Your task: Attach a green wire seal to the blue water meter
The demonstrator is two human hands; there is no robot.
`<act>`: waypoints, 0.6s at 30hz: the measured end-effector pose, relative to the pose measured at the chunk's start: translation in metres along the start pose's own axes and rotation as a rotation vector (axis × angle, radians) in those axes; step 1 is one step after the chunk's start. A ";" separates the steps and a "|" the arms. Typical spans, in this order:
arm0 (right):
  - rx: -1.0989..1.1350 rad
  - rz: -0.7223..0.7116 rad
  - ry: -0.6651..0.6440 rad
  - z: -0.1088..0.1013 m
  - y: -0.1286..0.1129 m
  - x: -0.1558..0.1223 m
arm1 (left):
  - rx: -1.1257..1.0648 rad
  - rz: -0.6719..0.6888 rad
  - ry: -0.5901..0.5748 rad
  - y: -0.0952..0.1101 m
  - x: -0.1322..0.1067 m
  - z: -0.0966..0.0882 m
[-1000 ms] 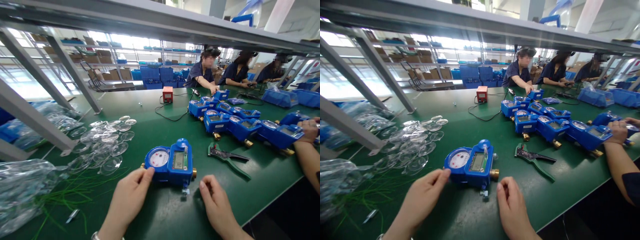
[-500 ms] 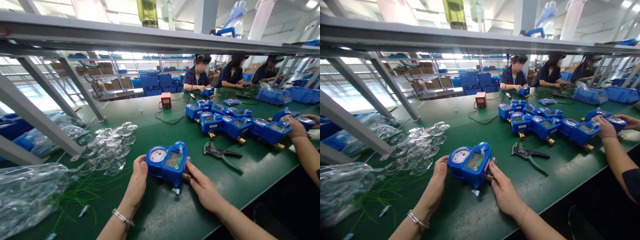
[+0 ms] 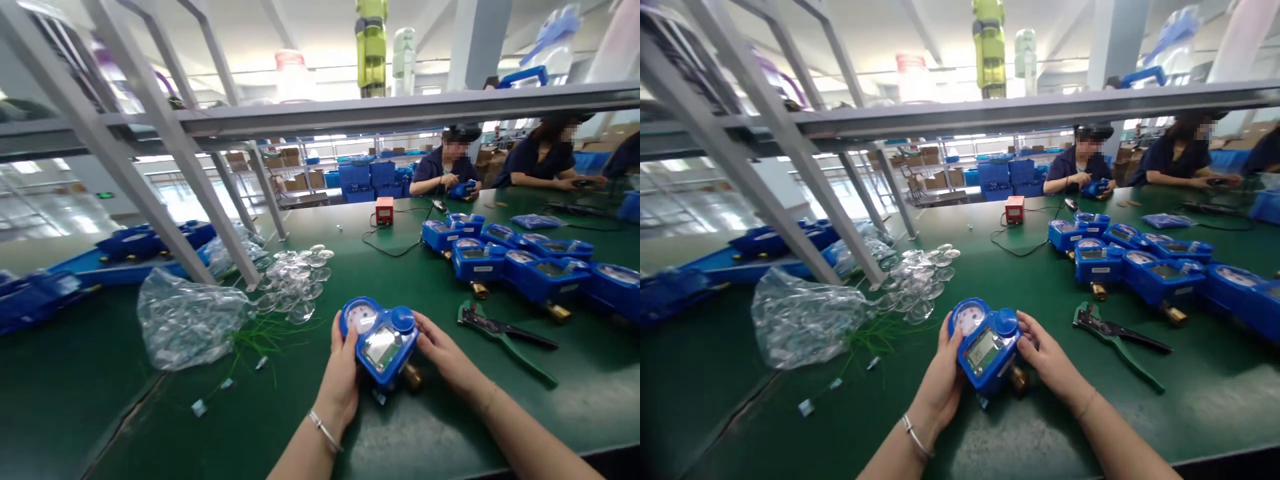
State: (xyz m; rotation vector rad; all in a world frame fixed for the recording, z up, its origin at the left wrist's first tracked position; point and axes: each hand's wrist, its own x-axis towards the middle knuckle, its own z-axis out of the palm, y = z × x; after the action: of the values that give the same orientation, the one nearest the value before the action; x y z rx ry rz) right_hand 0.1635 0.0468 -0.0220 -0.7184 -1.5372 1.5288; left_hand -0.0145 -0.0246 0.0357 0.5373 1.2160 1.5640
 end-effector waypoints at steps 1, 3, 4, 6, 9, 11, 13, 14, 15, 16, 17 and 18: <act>0.046 0.014 -0.069 0.002 -0.002 0.001 | -0.026 0.002 -0.009 -0.003 -0.005 0.001; 0.070 0.030 -0.110 0.008 -0.006 -0.001 | -0.044 -0.002 -0.029 -0.005 -0.010 0.000; 0.068 0.043 -0.100 0.012 -0.009 -0.004 | -0.048 -0.015 -0.039 -0.004 -0.012 -0.001; 0.083 0.101 -0.047 0.023 -0.017 -0.011 | -0.037 -0.057 -0.060 0.002 -0.012 -0.005; 0.180 0.245 0.019 0.043 -0.033 -0.022 | 0.001 -0.113 -0.104 0.017 -0.012 -0.013; 0.247 0.349 0.005 0.054 -0.045 -0.027 | 0.035 -0.143 -0.146 0.026 -0.014 -0.019; 0.305 0.437 -0.029 0.062 -0.055 -0.030 | 0.070 -0.167 -0.184 0.034 -0.017 -0.026; 0.335 0.465 -0.042 0.066 -0.059 -0.031 | 0.087 -0.176 -0.197 0.038 -0.018 -0.029; 0.359 0.484 -0.055 0.069 -0.064 -0.032 | 0.102 -0.182 -0.206 0.041 -0.020 -0.031; 0.371 0.494 -0.068 0.074 -0.068 -0.032 | 0.117 -0.183 -0.214 0.044 -0.021 -0.033; 0.366 0.498 -0.080 0.078 -0.071 -0.033 | 0.129 -0.177 -0.219 0.048 -0.024 -0.036; 0.344 0.503 -0.086 0.084 -0.074 -0.034 | 0.138 -0.165 -0.222 0.052 -0.028 -0.039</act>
State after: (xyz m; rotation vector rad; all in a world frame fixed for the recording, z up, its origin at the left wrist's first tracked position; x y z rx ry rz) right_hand 0.1193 -0.0322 0.0523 -0.8844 -1.1520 2.1552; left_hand -0.0592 -0.0635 0.0733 0.6645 1.1714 1.2533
